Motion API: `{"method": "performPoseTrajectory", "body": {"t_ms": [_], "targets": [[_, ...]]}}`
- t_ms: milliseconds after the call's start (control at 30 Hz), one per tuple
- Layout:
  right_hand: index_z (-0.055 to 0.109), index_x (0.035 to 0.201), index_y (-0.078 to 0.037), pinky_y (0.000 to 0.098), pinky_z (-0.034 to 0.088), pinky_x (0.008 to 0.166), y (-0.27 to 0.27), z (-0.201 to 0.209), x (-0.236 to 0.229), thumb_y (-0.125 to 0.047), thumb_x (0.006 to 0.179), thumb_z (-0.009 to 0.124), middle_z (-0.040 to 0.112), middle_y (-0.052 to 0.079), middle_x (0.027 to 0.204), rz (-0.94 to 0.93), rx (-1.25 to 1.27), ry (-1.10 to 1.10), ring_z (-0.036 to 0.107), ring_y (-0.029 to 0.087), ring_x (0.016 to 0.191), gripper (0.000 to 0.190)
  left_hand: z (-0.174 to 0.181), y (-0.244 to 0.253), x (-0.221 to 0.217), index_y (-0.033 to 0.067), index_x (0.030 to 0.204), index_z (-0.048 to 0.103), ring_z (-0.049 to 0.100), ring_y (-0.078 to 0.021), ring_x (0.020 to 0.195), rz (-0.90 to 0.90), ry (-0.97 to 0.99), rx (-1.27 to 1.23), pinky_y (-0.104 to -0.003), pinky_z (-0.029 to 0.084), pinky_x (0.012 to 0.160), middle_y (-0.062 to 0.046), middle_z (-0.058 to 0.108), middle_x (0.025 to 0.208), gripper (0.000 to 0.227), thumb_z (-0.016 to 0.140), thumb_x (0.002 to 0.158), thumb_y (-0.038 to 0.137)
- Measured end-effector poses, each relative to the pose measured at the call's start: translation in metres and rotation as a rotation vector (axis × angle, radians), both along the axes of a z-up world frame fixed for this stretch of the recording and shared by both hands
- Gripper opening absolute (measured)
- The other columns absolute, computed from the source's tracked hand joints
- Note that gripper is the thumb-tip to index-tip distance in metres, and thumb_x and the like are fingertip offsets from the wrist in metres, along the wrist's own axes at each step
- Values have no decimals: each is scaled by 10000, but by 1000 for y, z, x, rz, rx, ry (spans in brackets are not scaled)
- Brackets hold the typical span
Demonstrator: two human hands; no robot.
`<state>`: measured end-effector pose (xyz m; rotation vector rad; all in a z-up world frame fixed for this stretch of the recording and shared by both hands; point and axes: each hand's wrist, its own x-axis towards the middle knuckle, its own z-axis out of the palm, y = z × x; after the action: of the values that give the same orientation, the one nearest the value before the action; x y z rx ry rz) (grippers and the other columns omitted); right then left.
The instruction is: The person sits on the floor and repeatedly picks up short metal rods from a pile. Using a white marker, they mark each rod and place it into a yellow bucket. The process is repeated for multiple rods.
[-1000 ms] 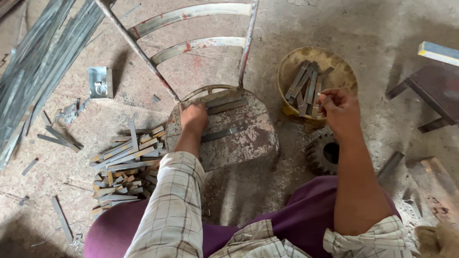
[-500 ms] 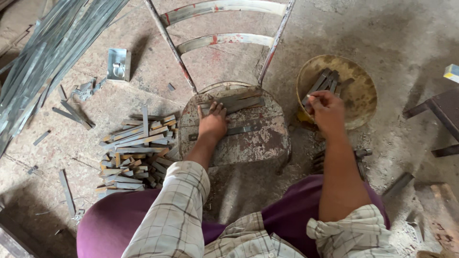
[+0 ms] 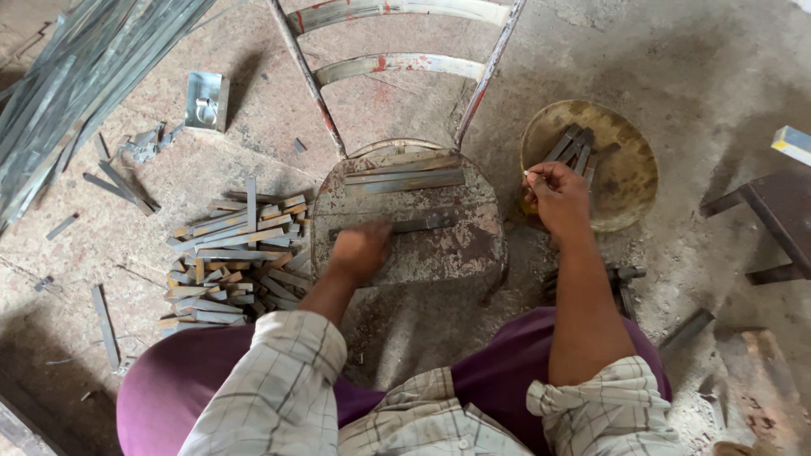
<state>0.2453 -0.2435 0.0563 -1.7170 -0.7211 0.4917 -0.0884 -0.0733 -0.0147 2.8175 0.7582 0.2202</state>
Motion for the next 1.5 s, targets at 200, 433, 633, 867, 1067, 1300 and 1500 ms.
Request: {"method": "performPoseTrajectory", "body": {"t_ms": [200, 433, 633, 867, 1067, 1300, 1500], "targets": [[711, 1076, -35, 290, 523, 584, 9, 0, -13, -118, 1005, 670, 726, 31, 884, 80, -21, -18, 651, 107, 686, 117, 27, -28, 3, 227, 1348, 610, 191, -276, 1565, 100, 262, -1, -655, 85, 1226, -10, 379, 1614, 403, 488, 1011, 411], [711, 1062, -25, 305, 530, 629, 15, -20, -41, -112, 989, 700, 718, 38, 856, 227, -77, -185, 650, 105, 698, 114, -11, -20, 19, 227, 1477, 516, 242, -274, 1523, 97, 152, -81, -637, 50, 1235, -14, 382, 1606, 461, 439, 1041, 358], [678, 1010, -14, 313, 528, 624, 21, -58, -54, -60, 972, 658, 692, 33, 823, 264, -184, -156, 642, 107, 684, 63, -35, -17, 18, 203, 1419, 591, 363, -282, 1489, 90, 44, -43, -561, 205, 1237, -37, 473, 1560, 491, 546, 932, 160], [642, 1019, 12, 322, 548, 595, 36, -99, -67, -67, 967, 657, 684, 58, 791, 192, -197, 212, 645, 143, 655, 96, -70, -16, 11, 113, 1365, 629, 445, -324, 1409, 20, -107, 67, -523, 270, 1206, -75, 551, 1493, 510, 560, 860, 92], [670, 1058, 40, 346, 542, 591, 49, -113, -75, -60, 977, 653, 698, 97, 811, 139, -281, 118, 651, 168, 667, 130, -68, -21, 4, 115, 1335, 645, 436, -310, 1425, 35, -162, 3, -542, 262, 1215, -53, 576, 1463, 447, 540, 901, 100], [662, 1070, 74, 349, 551, 593, 55, -128, -67, -51, 1012, 616, 685, 139, 869, 165, -234, 341, 641, 187, 686, 145, -64, -25, -1, 120, 1390, 620, 401, -347, 1440, 31, -159, -29, -533, 222, 1230, -65, 541, 1512, 512, 532, 888, 64], [624, 1080, 64, 340, 562, 595, 54, -117, -74, -68, 1026, 599, 700, 123, 872, 87, -286, 314, 652, 181, 685, 145, -65, -25, 1, 98, 1396, 600, 382, -350, 1450, 23, -119, -37, -537, 186, 1242, -72, 514, 1529, 553, 541, 850, 36]]}}
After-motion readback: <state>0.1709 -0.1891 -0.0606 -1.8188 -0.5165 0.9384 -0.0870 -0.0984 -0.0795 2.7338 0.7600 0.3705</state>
